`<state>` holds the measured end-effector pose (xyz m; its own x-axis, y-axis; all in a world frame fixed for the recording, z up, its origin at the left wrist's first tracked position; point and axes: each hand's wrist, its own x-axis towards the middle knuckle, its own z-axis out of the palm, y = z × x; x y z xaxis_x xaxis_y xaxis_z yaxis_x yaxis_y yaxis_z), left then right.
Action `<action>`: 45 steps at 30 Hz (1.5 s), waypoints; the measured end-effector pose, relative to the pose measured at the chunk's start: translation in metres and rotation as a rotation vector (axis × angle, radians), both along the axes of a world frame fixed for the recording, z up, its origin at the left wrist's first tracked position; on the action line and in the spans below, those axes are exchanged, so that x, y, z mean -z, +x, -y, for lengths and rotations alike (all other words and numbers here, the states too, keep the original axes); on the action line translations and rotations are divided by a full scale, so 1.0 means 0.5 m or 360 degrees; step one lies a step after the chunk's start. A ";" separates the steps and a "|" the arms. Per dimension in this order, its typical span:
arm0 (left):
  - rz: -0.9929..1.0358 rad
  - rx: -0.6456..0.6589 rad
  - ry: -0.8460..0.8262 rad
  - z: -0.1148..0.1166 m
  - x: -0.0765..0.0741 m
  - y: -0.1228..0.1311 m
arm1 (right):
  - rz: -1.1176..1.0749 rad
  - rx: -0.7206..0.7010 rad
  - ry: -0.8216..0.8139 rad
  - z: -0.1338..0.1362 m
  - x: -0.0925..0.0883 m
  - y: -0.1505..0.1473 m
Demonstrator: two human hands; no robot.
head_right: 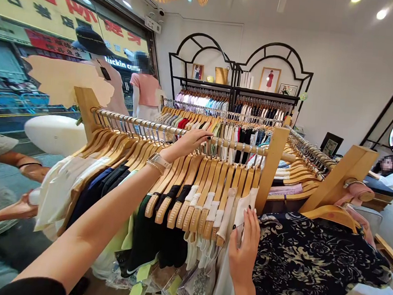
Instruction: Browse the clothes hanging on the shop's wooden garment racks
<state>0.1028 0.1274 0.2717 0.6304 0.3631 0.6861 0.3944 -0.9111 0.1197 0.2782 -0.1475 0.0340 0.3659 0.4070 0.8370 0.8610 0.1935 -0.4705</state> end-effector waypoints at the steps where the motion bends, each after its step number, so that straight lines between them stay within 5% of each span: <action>1: -0.0001 0.0018 -0.0008 0.002 -0.001 -0.002 | 0.0017 0.0003 -0.0006 -0.001 -0.001 0.000; 11: 0.0127 0.0006 0.0109 0.036 -0.025 -0.019 | 0.0121 0.0216 -0.0223 0.006 0.001 0.005; 22: -0.0180 0.0174 0.0405 0.152 -0.028 0.140 | 0.0136 0.0452 -0.0530 0.027 -0.038 -0.027; 32: -0.0394 0.0030 0.0378 0.175 -0.065 0.171 | 0.0329 0.0557 -0.0552 0.030 -0.043 -0.023; 45: -0.0482 -0.0151 0.0582 0.181 -0.078 0.204 | 0.0462 0.0612 -0.0606 0.017 -0.025 -0.023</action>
